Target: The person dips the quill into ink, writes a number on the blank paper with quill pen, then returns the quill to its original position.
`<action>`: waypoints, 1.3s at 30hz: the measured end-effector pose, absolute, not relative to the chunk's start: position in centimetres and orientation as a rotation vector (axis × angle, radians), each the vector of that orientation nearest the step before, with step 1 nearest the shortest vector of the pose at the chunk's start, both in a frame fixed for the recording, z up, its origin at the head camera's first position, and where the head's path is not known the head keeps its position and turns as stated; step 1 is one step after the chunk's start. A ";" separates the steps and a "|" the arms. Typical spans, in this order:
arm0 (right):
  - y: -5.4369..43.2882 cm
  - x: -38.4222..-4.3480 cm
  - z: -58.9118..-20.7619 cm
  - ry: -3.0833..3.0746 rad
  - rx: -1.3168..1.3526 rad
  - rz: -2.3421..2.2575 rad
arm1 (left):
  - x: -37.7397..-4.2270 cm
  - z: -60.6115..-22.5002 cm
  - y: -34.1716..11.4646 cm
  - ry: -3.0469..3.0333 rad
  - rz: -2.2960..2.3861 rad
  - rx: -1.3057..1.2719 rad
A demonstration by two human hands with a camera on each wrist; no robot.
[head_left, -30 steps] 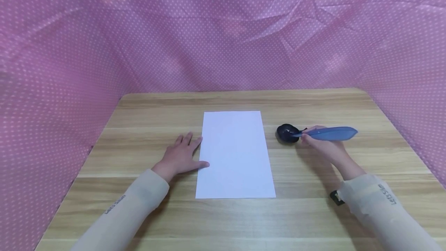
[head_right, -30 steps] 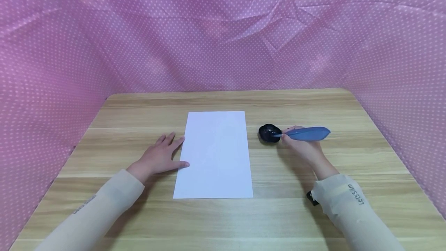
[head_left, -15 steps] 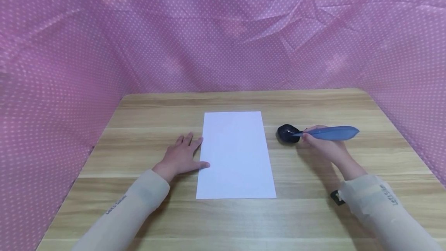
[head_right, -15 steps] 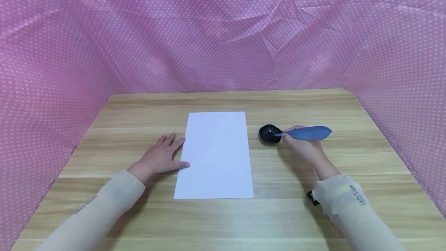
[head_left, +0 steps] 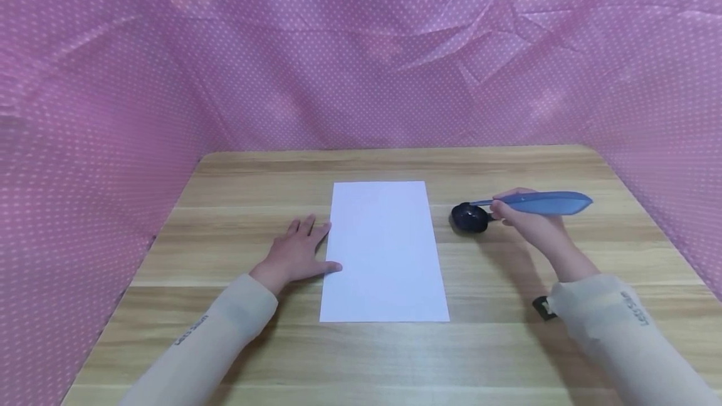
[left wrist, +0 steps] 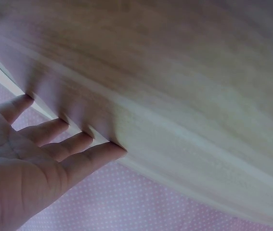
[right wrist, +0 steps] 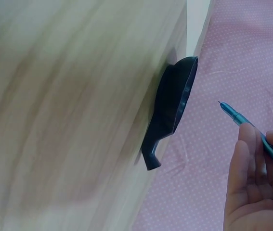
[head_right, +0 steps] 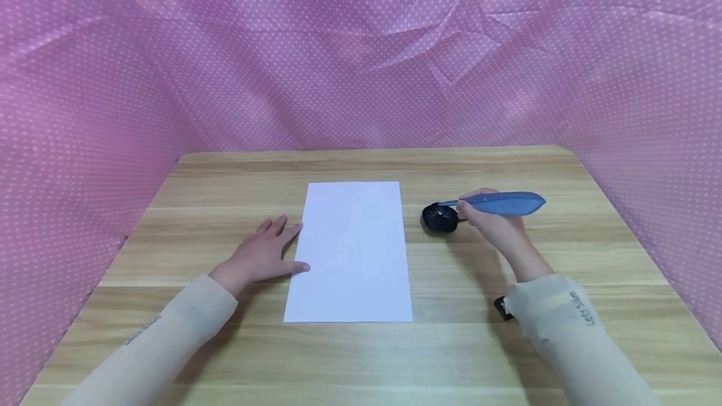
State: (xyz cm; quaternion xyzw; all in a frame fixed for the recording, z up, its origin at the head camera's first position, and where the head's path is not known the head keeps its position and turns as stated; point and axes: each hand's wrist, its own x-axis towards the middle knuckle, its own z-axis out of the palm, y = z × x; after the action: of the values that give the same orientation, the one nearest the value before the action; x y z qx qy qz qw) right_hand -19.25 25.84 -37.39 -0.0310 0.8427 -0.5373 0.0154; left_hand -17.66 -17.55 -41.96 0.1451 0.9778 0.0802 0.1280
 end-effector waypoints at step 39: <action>15.2 -22.4 -39.9 2.473 0.073 -1.627 | -17.8 -41.9 -17.6 2.835 0.241 0.373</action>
State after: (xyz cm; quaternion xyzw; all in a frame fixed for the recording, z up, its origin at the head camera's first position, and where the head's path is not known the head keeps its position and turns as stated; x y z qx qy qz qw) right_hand -22.42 15.19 -39.90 0.0246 0.8318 -0.5472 0.0901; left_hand -17.77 -17.56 -41.87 0.1289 0.9788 0.0831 0.1356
